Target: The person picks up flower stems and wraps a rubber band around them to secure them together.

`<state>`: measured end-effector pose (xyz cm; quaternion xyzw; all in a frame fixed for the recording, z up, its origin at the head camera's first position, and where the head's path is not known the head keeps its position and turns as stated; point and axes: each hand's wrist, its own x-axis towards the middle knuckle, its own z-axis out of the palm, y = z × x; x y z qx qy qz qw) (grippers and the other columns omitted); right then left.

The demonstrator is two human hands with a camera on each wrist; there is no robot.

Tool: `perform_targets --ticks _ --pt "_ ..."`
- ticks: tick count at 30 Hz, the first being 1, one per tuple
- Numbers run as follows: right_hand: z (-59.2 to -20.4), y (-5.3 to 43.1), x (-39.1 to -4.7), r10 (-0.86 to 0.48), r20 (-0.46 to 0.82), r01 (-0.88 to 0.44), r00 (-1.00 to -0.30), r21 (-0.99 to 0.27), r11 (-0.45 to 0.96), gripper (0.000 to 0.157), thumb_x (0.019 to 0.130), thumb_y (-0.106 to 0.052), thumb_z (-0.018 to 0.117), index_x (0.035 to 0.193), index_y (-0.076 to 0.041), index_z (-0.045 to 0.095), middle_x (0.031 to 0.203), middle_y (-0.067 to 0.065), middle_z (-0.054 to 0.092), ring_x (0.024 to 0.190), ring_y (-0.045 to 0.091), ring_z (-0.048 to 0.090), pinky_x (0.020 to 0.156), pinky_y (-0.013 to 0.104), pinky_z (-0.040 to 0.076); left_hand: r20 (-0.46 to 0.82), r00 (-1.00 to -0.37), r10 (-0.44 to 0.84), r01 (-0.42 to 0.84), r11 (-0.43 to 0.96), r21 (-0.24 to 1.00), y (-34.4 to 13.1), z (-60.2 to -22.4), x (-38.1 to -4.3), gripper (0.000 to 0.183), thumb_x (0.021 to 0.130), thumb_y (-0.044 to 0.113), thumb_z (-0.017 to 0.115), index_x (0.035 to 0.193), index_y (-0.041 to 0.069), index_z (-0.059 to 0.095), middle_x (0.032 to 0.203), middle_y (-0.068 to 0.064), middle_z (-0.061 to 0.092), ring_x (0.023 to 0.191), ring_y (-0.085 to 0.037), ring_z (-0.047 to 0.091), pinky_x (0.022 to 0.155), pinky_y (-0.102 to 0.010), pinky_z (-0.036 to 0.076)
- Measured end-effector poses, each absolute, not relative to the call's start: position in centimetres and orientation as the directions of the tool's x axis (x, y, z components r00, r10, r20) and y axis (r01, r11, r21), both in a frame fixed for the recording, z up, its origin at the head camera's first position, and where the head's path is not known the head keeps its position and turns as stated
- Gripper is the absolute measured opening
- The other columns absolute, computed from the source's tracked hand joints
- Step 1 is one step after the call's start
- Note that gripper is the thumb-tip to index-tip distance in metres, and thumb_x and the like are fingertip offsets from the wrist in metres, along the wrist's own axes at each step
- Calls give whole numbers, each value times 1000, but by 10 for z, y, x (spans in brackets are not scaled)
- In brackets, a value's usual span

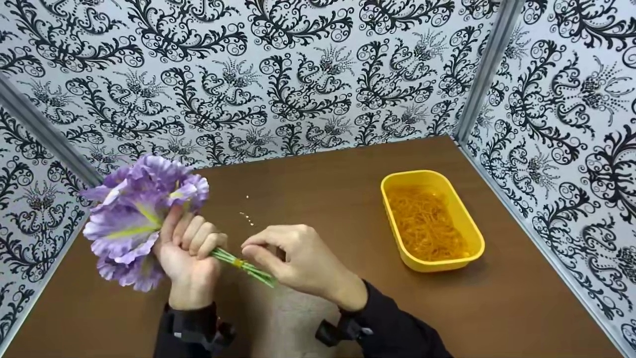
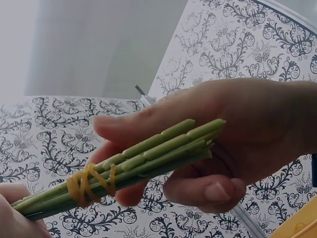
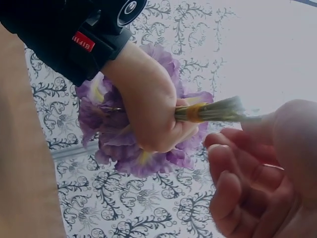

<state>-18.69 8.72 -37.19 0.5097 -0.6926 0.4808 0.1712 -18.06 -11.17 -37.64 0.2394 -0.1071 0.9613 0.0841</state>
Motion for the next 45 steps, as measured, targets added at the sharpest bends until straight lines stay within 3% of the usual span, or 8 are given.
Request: perform_targets --ticks 11,19,23,28,33,45 --pt "-375 88 -186 -686 563 -837 -461 -533 125 12 101 -15 63 104 -17 75 86 -11 68 69 2 57 59 16 47 486 -867 110 -192 -974 -121 -109 -379 -181 49 101 14 47 61 20 21 53 9 18 45 -4 16 42 -17 15" --pt "-378 87 -187 -767 451 -828 -457 -530 183 23 106 -25 54 91 -17 70 75 -15 56 64 -3 48 57 14 42 467 -873 142 -140 -989 41 -109 -382 -185 50 102 15 49 62 18 19 53 9 16 45 -3 14 41 -15 14" --pt "-379 87 -186 -772 428 -825 -469 -524 211 22 106 -26 54 93 -17 69 77 -14 57 65 -1 50 59 15 43 443 -882 161 -130 -987 100 -109 -384 -187 51 101 17 51 62 18 18 53 9 14 45 -3 12 41 -15 13" --pt "-381 87 -184 -749 381 -781 -542 -559 280 21 105 -32 56 100 -18 70 79 -15 60 65 -1 53 59 18 47 422 -890 174 -133 -983 123 -109 -386 -188 50 102 18 50 63 17 19 54 10 13 45 -3 12 42 -15 13" --pt "-383 84 -182 -724 350 -739 -595 -592 322 25 103 -38 58 97 -18 70 66 -16 53 55 -5 45 51 10 35 408 -895 182 -134 -980 145 -108 -387 -189 49 103 18 48 64 17 18 55 10 13 46 -2 11 42 -15 13" --pt "-389 79 -181 -748 340 -735 -570 -619 278 32 106 -34 55 78 -19 60 60 -18 40 50 -8 35 46 10 26 340 -919 200 -162 -977 136 -109 -391 -194 49 102 18 50 64 18 19 55 10 12 46 -2 11 42 -14 14"
